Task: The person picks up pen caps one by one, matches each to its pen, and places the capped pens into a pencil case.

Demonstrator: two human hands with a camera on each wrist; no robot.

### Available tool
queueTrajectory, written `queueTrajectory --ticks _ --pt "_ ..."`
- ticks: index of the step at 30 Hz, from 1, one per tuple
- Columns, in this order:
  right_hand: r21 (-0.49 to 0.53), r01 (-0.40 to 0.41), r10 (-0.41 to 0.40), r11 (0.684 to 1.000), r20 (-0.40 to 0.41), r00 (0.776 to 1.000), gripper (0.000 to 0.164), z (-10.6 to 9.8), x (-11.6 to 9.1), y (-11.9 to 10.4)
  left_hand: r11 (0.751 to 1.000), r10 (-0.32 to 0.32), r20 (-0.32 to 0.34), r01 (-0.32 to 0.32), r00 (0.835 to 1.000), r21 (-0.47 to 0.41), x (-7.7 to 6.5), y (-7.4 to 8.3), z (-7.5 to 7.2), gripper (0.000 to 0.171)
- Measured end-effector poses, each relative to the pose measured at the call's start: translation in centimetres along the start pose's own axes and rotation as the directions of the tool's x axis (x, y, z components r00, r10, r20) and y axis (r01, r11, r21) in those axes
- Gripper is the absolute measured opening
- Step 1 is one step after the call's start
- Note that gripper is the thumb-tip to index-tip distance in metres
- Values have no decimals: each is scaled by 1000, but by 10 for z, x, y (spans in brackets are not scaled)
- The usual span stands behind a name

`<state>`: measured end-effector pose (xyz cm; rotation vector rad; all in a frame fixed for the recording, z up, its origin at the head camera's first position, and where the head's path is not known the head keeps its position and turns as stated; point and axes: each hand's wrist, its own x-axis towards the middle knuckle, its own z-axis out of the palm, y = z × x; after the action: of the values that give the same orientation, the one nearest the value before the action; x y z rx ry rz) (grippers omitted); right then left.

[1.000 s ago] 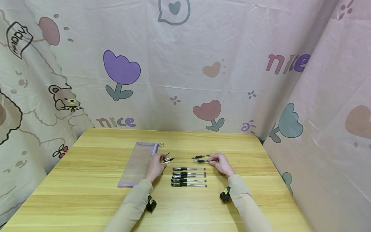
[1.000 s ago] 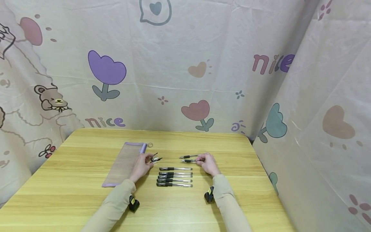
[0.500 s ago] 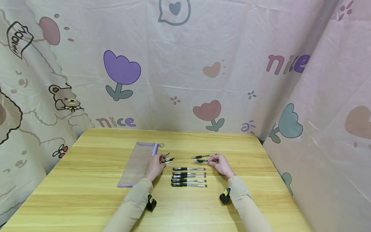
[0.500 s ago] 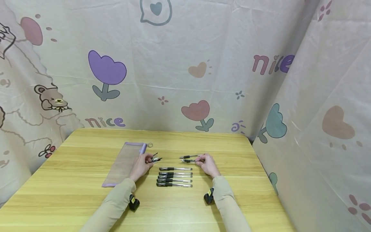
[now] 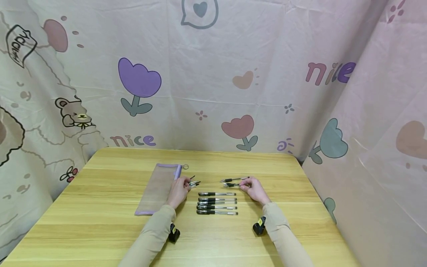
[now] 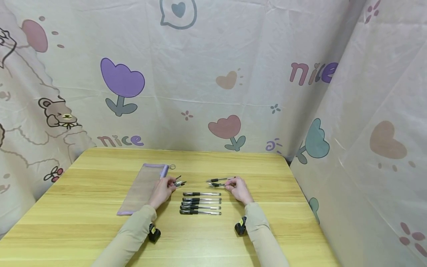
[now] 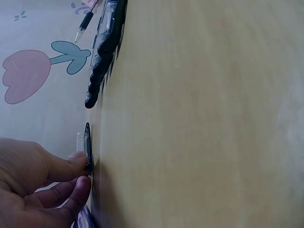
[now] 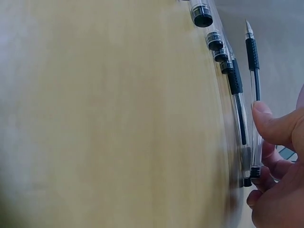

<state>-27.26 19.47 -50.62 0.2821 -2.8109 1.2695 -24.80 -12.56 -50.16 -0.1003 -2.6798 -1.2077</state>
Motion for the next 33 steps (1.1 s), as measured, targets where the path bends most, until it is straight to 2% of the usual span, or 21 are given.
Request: queueTrajectory --ticks 7,13,18,23,33 --pt "5 1 -1 1000 -4 1000 9 -1 -2 -4 1000 -2 -16 2 1000 22 1 0 0 20" --pt "-10 33 -34 999 -8 999 10 -1 -4 -11 999 40 -19 -40 999 13 -3 5 0 17" --pt "-21 61 -61 998 -3 998 9 0 -5 -19 997 29 20 -27 999 -69 -6 10 0 19" --pt "11 65 -65 998 14 998 10 0 -5 -28 983 10 44 -2 999 -182 -6 18 -1 21" --pt "70 81 -82 994 13 997 15 4 -8 -41 954 59 29 -48 998 -298 -7 29 3 20"
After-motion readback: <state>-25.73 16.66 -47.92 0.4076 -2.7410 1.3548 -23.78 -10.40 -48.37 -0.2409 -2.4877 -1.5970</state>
